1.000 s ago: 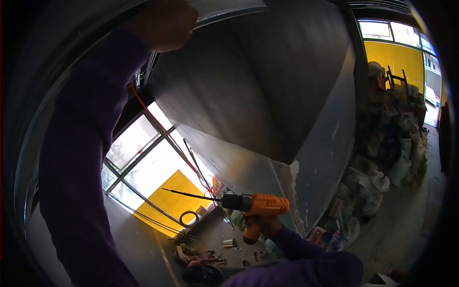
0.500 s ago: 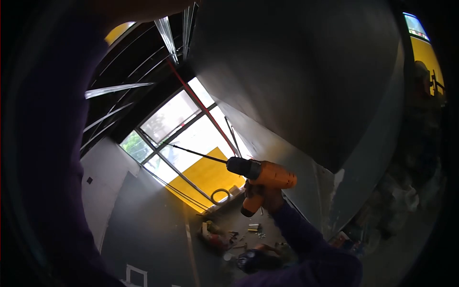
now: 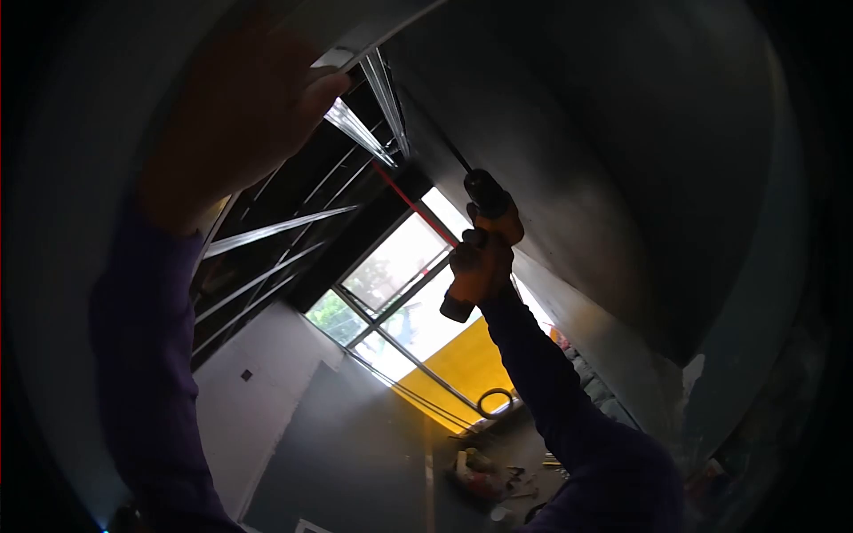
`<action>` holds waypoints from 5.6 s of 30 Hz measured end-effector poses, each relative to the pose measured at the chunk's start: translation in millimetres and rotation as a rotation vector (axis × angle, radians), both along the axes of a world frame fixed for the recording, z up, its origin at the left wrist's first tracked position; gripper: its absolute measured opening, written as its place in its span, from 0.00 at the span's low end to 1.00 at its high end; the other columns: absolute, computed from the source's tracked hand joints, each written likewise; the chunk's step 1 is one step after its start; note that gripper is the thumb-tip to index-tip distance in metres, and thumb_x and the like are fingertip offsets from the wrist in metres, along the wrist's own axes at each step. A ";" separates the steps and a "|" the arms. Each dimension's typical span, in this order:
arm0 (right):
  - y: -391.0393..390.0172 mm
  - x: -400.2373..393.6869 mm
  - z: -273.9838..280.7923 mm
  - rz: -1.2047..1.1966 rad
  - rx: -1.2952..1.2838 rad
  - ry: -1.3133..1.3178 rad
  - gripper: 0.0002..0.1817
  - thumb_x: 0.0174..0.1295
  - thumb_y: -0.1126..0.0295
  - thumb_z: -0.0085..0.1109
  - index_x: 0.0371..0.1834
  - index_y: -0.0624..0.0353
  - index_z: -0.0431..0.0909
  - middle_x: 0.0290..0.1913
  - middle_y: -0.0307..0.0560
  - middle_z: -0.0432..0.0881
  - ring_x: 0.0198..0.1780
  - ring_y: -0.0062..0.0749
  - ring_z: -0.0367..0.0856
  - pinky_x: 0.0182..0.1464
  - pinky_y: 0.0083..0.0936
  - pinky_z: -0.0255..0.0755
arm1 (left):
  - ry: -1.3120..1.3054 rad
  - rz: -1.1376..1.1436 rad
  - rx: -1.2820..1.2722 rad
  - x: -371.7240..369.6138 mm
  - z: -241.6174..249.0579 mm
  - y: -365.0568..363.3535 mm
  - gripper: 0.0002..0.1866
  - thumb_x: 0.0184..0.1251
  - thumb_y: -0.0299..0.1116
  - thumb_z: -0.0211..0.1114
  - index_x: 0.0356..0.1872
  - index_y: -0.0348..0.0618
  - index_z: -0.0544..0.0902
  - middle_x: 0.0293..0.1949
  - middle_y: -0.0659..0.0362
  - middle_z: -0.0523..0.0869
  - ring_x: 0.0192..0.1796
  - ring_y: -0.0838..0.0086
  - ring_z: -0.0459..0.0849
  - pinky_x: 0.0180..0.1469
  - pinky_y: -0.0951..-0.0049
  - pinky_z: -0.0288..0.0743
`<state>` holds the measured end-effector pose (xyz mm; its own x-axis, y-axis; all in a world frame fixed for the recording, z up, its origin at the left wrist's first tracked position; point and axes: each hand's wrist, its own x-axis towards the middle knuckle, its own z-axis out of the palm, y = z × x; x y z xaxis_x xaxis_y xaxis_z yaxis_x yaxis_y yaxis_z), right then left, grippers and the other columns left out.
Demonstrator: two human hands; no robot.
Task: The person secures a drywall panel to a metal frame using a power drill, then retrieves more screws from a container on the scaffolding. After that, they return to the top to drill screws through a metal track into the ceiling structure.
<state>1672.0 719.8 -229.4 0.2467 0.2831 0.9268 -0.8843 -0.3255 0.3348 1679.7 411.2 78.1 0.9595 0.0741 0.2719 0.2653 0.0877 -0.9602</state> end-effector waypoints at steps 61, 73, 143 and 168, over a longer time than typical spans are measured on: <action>52.2 0.9 171.1 0.097 0.373 0.125 0.26 0.63 0.56 0.57 0.62 0.54 0.67 0.31 0.38 0.75 0.24 0.27 0.71 0.30 0.30 0.69 | -0.093 0.082 -0.316 19.3 -6.8 -14.1 0.11 0.66 0.33 0.65 0.32 0.34 0.86 0.16 0.53 0.80 0.14 0.75 0.75 0.21 0.73 0.63; 50.0 4.4 173.6 0.094 0.468 0.153 0.32 0.65 0.58 0.56 0.70 0.55 0.59 0.33 0.38 0.74 0.26 0.25 0.71 0.31 0.30 0.69 | -0.097 0.094 -0.204 10.3 0.3 -10.9 0.13 0.59 0.40 0.70 0.26 0.39 0.85 0.15 0.53 0.75 0.19 0.60 0.72 0.29 0.63 0.66; 27.0 29.2 170.0 -0.029 0.663 0.149 0.31 0.70 0.55 0.47 0.75 0.50 0.56 0.31 0.32 0.69 0.26 0.19 0.67 0.34 0.25 0.66 | -0.032 0.060 -0.089 6.1 -3.4 -6.0 0.11 0.53 0.35 0.66 0.20 0.37 0.83 0.14 0.49 0.79 0.19 0.58 0.82 0.29 0.61 0.78; 34.8 20.5 168.2 0.004 0.521 0.181 0.29 0.72 0.54 0.45 0.73 0.52 0.55 0.37 0.33 0.73 0.31 0.23 0.69 0.38 0.32 0.65 | 0.006 0.017 0.012 -4.2 4.9 0.8 0.14 0.56 0.38 0.69 0.39 0.40 0.86 0.29 0.48 0.85 0.29 0.59 0.84 0.33 0.62 0.76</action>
<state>1692.5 754.5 -61.1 0.4147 -0.2009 0.8875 -0.8260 -0.4922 0.2745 1675.5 412.0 83.0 0.9596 0.0872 0.2676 0.2584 0.1038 -0.9604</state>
